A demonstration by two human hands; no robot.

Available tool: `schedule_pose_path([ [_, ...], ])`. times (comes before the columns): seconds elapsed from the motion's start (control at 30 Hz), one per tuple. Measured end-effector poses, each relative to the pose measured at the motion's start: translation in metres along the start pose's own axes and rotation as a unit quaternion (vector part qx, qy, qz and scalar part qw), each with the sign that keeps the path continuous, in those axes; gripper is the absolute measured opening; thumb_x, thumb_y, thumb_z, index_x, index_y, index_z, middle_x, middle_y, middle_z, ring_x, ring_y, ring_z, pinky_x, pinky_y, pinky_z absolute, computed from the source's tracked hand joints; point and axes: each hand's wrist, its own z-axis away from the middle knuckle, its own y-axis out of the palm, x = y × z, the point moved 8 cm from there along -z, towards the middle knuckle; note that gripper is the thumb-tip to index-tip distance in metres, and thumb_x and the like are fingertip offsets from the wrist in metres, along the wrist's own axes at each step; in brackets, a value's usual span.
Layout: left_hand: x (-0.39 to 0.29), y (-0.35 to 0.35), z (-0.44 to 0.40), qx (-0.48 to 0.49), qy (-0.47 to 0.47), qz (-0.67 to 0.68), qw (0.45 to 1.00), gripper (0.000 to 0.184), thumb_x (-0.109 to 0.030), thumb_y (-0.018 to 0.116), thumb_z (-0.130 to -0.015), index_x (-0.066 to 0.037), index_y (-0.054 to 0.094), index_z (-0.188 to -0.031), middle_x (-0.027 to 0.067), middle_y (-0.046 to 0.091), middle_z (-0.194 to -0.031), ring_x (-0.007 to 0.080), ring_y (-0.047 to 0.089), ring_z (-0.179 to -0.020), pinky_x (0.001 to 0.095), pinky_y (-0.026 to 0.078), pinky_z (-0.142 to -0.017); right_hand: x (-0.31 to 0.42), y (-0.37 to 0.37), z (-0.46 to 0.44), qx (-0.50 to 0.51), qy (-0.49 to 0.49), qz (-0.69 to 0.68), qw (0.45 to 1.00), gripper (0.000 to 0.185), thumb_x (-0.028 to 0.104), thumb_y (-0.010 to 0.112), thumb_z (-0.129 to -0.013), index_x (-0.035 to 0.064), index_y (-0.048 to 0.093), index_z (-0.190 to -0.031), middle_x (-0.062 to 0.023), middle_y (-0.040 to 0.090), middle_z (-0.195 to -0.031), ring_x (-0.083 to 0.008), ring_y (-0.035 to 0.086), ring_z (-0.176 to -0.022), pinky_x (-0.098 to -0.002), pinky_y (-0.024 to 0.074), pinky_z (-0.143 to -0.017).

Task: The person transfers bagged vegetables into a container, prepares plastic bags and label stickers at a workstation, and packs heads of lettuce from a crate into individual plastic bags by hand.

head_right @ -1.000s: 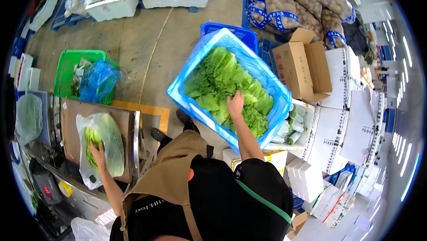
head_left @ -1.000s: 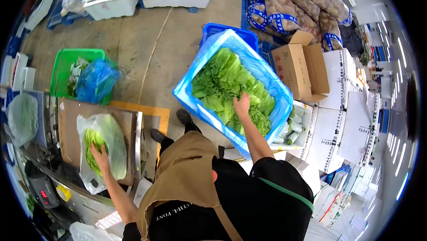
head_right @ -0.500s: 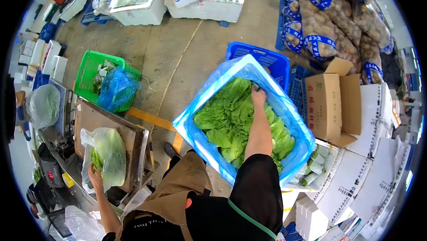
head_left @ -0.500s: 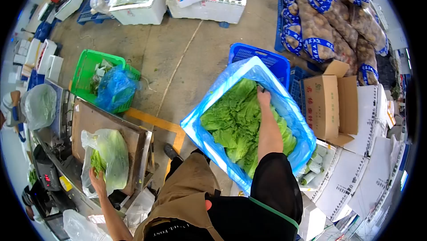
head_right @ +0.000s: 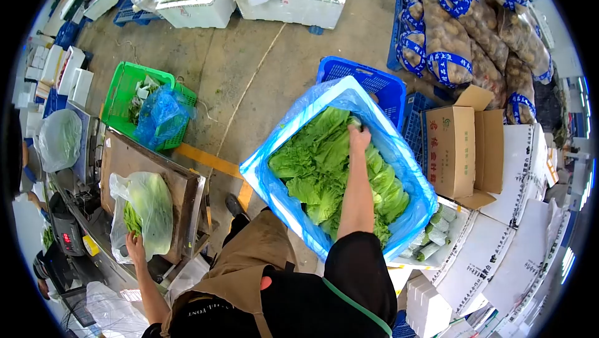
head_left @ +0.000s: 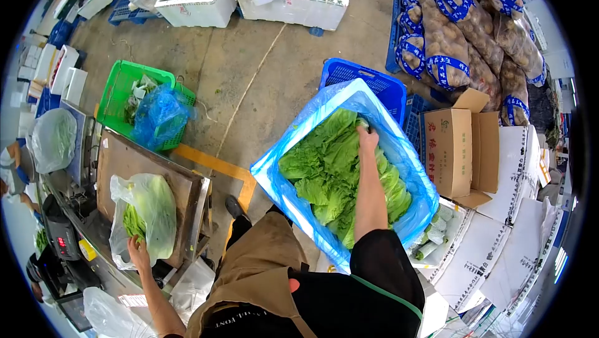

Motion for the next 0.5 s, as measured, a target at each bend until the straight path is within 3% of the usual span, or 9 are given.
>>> schedule_pose_path([
  [0.07,0.013,0.003,-0.006,-0.009,0.018,0.024,1.0,0.034,-0.014,0.057,-0.083,0.002,0.054,-0.113,0.0144,0.045,-0.126,0.0275,0.057,-0.099,0.0334,0.045,-0.085,0.033,-0.014,0.04,-0.031,0.007,0.17,0.985,0.071,0.029,0.072,-0.067,-0.002,0.047,-0.126,-0.0206,0.047,-0.125,-0.0359,0.049,-0.11,-0.0429,0.0374,-0.093],
  [0.1,0.019,0.003,-0.008,-0.015,0.026,0.036,0.999,0.034,-0.014,0.057,-0.084,0.003,0.055,-0.113,0.0141,0.045,-0.126,0.0274,0.057,-0.098,0.0331,0.046,-0.084,0.05,-0.017,0.062,-0.033,0.003,0.209,0.977,0.074,0.036,0.073,-0.067,0.0001,0.047,-0.126,-0.0204,0.045,-0.125,-0.037,0.046,-0.112,-0.0455,0.0346,-0.096],
  [0.2,0.01,0.004,-0.006,-0.006,-0.002,0.049,0.999,0.033,-0.015,0.056,-0.084,0.005,0.055,-0.11,0.0142,0.045,-0.125,0.0276,0.058,-0.097,0.0329,0.046,-0.084,0.059,-0.027,0.084,-0.033,-0.021,0.27,0.962,0.082,0.039,0.074,-0.067,0.0026,0.041,-0.132,-0.0198,0.039,-0.131,-0.0355,0.041,-0.118,-0.0481,0.0316,-0.098],
  [0.3,-0.015,0.004,-0.003,0.003,0.002,-0.004,1.0,0.034,-0.015,0.056,-0.083,0.006,0.056,-0.109,0.015,0.047,-0.123,0.0277,0.059,-0.096,0.0329,0.046,-0.083,0.029,-0.01,0.068,0.002,-0.027,0.025,0.999,0.085,0.036,0.076,-0.068,0.0037,0.034,-0.135,-0.0184,0.038,-0.132,-0.0334,0.039,-0.119,-0.0463,0.0326,-0.097],
  [0.4,-0.019,0.006,-0.005,-0.015,0.011,0.016,1.0,0.034,-0.015,0.057,-0.083,0.005,0.056,-0.109,0.0156,0.049,-0.122,0.0278,0.059,-0.097,0.0331,0.046,-0.083,0.025,-0.001,0.067,0.024,-0.008,-0.082,0.996,0.082,0.027,0.077,-0.069,0.0039,0.032,-0.134,-0.0167,0.04,-0.13,-0.0305,0.04,-0.118,-0.0442,0.0349,-0.094],
  [0.5,-0.019,0.002,-0.008,-0.029,0.02,0.021,0.999,0.034,-0.016,0.057,-0.082,0.004,0.057,-0.109,0.0168,0.051,-0.119,0.0283,0.059,-0.095,0.0333,0.046,-0.083,0.048,-0.013,0.099,-0.026,-0.033,-0.047,0.998,0.077,0.021,0.077,-0.07,0.0029,0.034,-0.131,-0.016,0.044,-0.125,-0.0301,0.045,-0.111,-0.042,0.0377,-0.09],
])
